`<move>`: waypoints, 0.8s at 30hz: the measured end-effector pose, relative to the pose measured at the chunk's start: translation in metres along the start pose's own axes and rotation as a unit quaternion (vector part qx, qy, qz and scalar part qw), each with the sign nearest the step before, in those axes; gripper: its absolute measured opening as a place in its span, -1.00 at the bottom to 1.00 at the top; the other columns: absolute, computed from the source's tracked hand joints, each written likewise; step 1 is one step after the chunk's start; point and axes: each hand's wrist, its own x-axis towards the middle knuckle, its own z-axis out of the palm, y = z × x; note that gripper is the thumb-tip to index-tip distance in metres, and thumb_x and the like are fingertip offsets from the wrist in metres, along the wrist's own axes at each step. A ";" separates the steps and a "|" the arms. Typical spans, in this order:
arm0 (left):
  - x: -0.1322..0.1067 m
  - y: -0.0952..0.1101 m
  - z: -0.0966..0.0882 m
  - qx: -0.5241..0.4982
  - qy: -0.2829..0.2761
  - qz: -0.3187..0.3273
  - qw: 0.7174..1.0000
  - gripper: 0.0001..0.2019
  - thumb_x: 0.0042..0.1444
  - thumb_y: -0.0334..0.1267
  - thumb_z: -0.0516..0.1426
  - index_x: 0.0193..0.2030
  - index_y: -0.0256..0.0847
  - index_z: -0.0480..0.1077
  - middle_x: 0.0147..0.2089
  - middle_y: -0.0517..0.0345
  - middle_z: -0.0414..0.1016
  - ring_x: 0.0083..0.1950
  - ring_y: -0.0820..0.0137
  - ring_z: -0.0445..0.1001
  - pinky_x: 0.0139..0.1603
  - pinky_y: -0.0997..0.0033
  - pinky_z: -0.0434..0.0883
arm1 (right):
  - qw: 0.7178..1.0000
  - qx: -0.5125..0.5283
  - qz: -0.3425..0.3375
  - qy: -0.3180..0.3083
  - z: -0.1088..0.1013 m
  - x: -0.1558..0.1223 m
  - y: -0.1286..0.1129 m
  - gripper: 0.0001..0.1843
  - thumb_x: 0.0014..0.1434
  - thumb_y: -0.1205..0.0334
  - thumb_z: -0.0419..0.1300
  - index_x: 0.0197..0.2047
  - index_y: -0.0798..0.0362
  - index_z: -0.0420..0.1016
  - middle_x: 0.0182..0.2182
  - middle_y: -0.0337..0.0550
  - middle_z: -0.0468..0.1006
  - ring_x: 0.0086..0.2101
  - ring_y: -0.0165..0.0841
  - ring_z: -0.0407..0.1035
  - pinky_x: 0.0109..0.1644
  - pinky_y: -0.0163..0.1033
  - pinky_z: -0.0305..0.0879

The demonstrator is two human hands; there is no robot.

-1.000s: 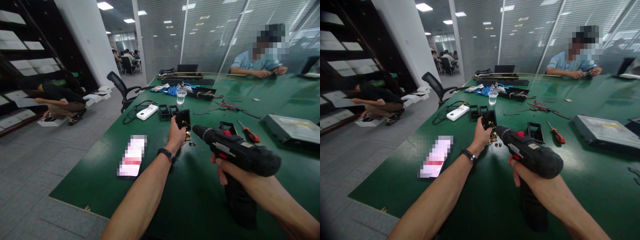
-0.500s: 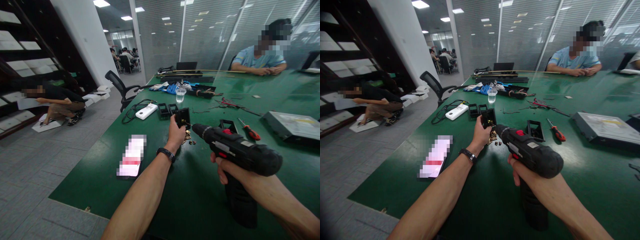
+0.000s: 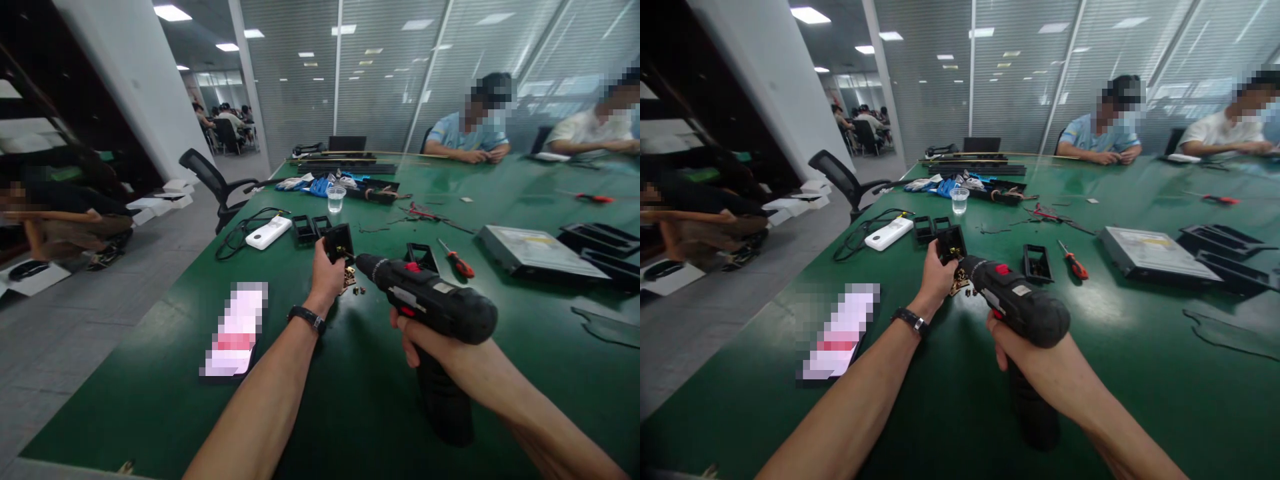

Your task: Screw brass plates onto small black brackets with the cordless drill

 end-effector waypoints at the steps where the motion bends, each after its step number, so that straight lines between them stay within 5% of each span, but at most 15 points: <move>1: 0.001 -0.001 0.000 -0.003 -0.002 0.002 1.000 -0.47 0.04 -0.59 0.17 0.17 -0.19 0.31 0.19 -0.04 0.49 0.22 0.27 0.47 0.36 0.19 0.30 | 1.000 0.004 0.003 0.000 0.000 0.000 -0.002 -0.54 0.34 0.04 0.13 -0.59 -0.04 0.39 -0.61 -0.24 0.48 -0.47 -0.31 0.41 -0.17 -0.13 0.33; 11: 0.003 -0.004 -0.001 0.001 0.002 -0.008 1.000 -0.47 0.03 -0.57 0.20 0.16 -0.20 0.33 0.20 -0.07 0.49 0.25 0.24 0.46 0.37 0.17 0.30 | 0.999 0.027 0.030 -0.011 0.001 -0.001 -0.005 -0.63 0.33 0.04 0.11 -0.48 -0.02 0.45 -0.61 -0.21 0.51 -0.47 -0.28 0.43 -0.19 -0.12 0.33; 17: 0.002 -0.003 0.000 -0.018 0.002 -0.007 1.000 -0.47 0.03 -0.59 0.18 0.16 -0.18 0.33 0.20 -0.05 0.49 0.25 0.26 0.46 0.38 0.17 0.29 | 1.000 -0.004 0.025 -0.006 0.000 -0.001 -0.006 -0.54 0.30 0.08 0.14 -0.64 -0.03 0.35 -0.63 -0.23 0.47 -0.52 -0.34 0.36 -0.27 -0.16 0.28; 24: 0.001 -0.001 0.000 -0.007 -0.001 0.004 1.000 -0.49 0.04 -0.59 0.17 0.15 -0.19 0.33 0.19 -0.05 0.50 0.22 0.26 0.47 0.36 0.19 0.31 | 1.000 0.011 0.024 -0.009 0.001 0.000 -0.004 -0.61 0.30 0.07 0.14 -0.55 -0.03 0.42 -0.62 -0.22 0.50 -0.47 -0.29 0.42 -0.16 -0.12 0.33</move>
